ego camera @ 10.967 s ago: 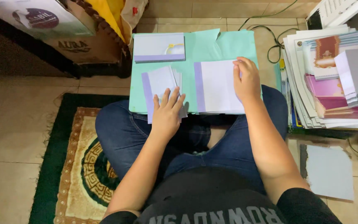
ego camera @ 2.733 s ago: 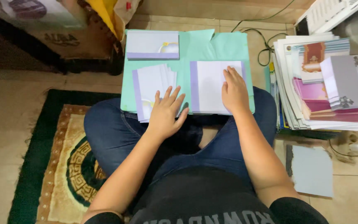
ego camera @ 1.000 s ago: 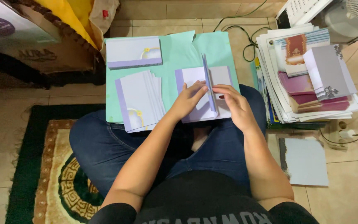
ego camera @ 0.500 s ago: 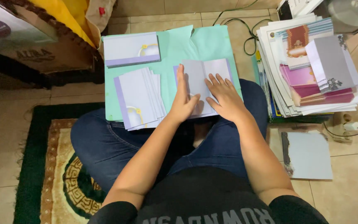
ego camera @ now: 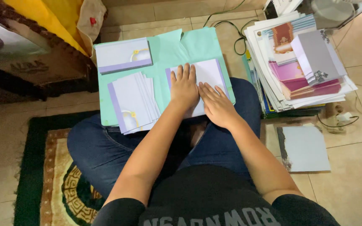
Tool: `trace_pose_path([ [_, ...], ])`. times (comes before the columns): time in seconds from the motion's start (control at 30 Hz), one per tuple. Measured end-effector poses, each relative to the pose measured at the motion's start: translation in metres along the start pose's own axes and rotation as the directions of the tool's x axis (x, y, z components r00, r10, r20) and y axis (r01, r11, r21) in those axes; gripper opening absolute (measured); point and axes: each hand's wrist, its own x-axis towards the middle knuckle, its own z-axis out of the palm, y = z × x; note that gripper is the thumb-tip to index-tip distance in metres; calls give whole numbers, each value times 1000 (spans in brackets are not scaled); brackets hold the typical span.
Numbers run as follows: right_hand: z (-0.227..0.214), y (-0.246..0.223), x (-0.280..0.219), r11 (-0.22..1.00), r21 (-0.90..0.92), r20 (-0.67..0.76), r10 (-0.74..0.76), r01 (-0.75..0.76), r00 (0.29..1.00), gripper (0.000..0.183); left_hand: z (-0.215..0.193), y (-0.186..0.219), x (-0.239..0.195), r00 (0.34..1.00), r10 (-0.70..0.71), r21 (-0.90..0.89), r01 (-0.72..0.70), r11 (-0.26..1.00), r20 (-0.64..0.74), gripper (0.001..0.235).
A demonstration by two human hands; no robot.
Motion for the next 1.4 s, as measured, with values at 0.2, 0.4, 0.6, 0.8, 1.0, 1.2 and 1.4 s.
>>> trace_pose_path([
  [0.2, 2, 1, 5, 998, 25, 56, 53, -54, 997, 64, -27, 3, -19, 999, 19, -29, -21, 999, -45, 64],
  [0.4, 15, 27, 62, 991, 8, 100, 131, -132, 986, 65, -19, 0, -15, 996, 23, -27, -25, 999, -82, 63],
  [0.6, 9, 12, 41, 997, -19, 45, 73, -72, 996, 63, -12, -3, -11, 991, -7, -100, -7, 995, -135, 62],
  [0.8, -2, -13, 7, 996, 32, 55, 82, -84, 995, 62, -12, -3, -11, 991, -8, -75, -2, 997, -136, 63],
  [1.0, 9, 17, 64, 982, 7, 117, 187, -189, 975, 61, -12, -4, -13, 991, 1, -76, -11, 997, -135, 62],
  [1.2, 12, 25, 88, 975, -37, 128, 222, -219, 967, 60, -12, -5, -11, 992, 0, -85, -11, 996, -127, 63],
  [1.4, 1, -6, 28, 982, -6, 122, 188, -189, 975, 62, -13, -5, -13, 989, -11, -98, -4, 995, -147, 63],
])
